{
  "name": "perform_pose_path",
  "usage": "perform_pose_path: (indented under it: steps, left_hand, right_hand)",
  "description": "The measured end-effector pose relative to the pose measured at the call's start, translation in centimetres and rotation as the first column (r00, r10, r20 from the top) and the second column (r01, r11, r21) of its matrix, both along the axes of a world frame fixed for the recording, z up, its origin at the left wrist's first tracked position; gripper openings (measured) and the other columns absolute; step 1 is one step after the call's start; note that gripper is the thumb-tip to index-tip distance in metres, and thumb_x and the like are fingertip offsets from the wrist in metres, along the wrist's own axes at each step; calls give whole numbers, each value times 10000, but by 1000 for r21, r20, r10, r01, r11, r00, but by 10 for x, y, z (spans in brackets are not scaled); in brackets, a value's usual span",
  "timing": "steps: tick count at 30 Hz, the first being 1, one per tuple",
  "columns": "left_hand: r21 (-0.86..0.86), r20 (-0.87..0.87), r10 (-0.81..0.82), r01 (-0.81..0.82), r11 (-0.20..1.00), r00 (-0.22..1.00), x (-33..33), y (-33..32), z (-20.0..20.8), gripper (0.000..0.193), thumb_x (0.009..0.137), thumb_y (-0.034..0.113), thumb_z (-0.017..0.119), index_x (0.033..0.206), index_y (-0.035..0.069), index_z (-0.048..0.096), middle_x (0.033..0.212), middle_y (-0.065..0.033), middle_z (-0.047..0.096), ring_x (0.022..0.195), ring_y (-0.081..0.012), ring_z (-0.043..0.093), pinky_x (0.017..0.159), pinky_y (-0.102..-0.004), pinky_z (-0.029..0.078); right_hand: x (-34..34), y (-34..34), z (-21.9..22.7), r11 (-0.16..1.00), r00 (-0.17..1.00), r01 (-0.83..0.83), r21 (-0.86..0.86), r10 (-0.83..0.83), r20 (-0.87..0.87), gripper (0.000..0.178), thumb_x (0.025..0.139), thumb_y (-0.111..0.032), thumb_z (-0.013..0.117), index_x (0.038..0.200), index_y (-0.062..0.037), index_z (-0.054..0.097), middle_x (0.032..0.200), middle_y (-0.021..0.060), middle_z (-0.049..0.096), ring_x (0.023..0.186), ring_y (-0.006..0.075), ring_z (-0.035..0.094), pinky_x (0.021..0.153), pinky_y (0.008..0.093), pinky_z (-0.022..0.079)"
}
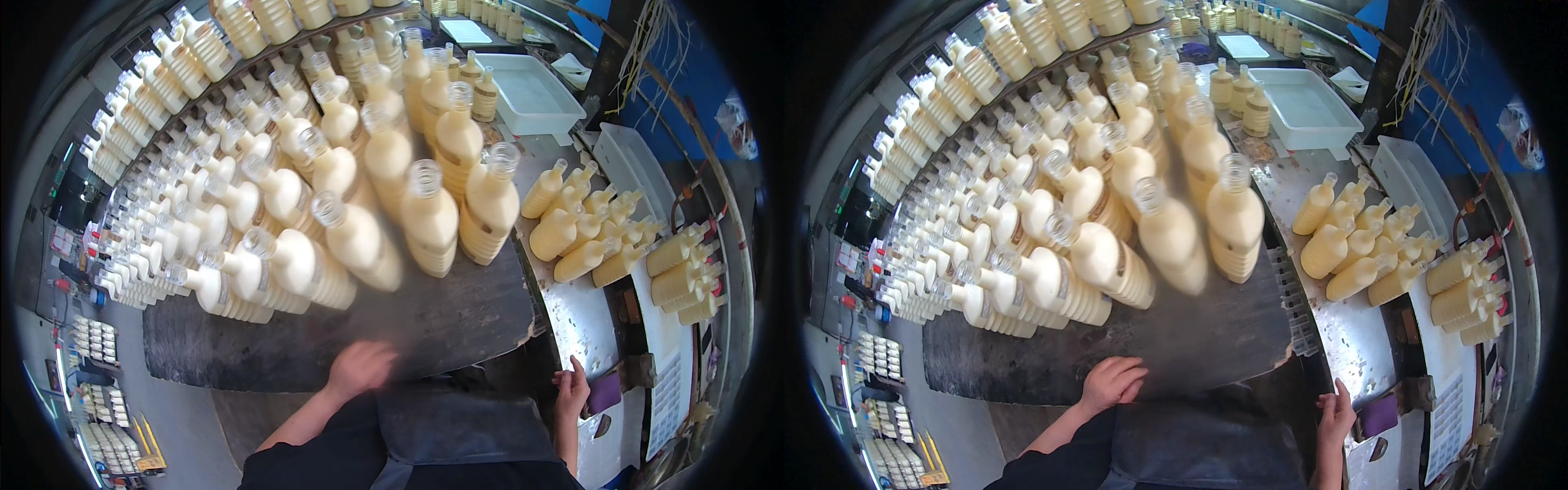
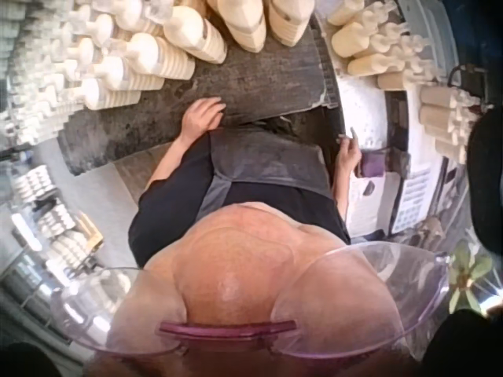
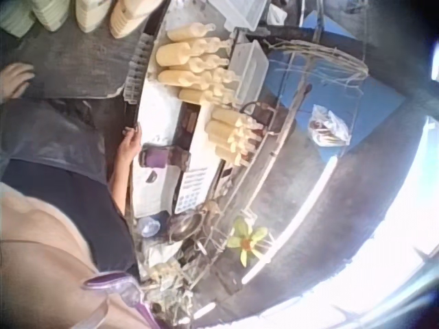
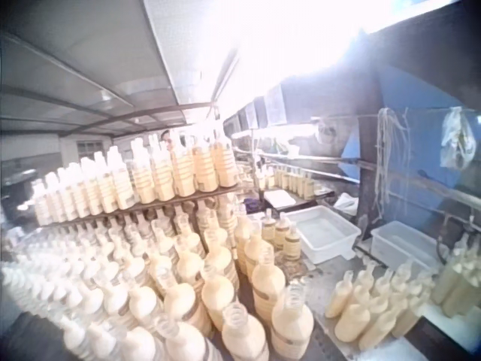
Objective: The person applies adhesive labels to cream-colored plastic bottles on a workbench. They peel labels from a sheet, wrap them around each bottle, smooth them, and place the labeled bottles on a nearby table. The person repeats this process for multiple bottles.
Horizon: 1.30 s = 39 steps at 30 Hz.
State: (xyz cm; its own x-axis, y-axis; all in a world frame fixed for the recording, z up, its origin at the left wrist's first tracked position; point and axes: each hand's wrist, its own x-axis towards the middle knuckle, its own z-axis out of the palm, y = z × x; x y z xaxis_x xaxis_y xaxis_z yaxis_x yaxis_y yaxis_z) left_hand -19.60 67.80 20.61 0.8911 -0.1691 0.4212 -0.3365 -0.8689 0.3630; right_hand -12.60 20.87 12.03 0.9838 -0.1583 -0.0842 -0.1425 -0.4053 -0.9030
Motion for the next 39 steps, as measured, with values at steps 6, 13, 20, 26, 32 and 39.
perform_pose_path:
  steps: [6,13,20,26,32,39]
  left_hand:
    - [174,-116,174,-153,973,978,-3,-22,6,358,748,135,765,1104,131,738,1186,-82,689,1043,-314,651,882,-435,537]
    - [262,-223,298,-238,935,928,0,-36,14,499,719,253,802,1185,118,688,1284,-133,628,1128,-375,595,970,-489,488]
    - [315,-247,332,-248,916,910,-2,-39,11,519,720,264,807,1199,122,668,1305,-133,599,1167,-383,557,994,-502,464]
    - [285,-263,319,-242,928,911,-2,-38,14,510,726,265,809,1196,125,668,1304,-132,601,1166,-384,561,990,-505,468]
    - [235,-261,313,-254,938,913,1,-37,22,461,744,279,819,1163,131,692,1273,-113,631,1126,-352,601,960,-477,494]
    - [206,-248,315,-268,941,916,-3,-31,20,465,750,302,826,1171,146,700,1269,-96,641,1119,-320,616,920,-450,520]
  right_hand:
    - [1,-79,-75,879,975,-119,-461,16,-221,470,941,-113,692,1394,-23,607,992,157,726,792,222,694,742,368,555]
    - [27,-127,-123,738,891,-337,-584,49,-451,529,778,-229,826,1196,-24,576,1177,228,626,1093,454,626,893,522,538]
    - [64,-147,-154,642,800,-474,-603,28,-599,659,640,-301,935,1113,-27,567,1156,226,626,1068,419,666,900,507,569]
    - [71,-152,-152,518,701,-637,-570,82,-708,854,566,-382,993,1203,-38,541,1209,207,633,1111,385,672,940,467,576]
    - [80,-151,-159,504,683,-663,-553,104,-723,891,536,-405,1003,1185,-2,544,1192,220,643,1135,402,657,958,471,558]
    - [85,-159,-167,579,689,-638,-507,136,-712,955,526,-524,981,1164,25,530,1124,253,646,1093,441,655,928,504,544]
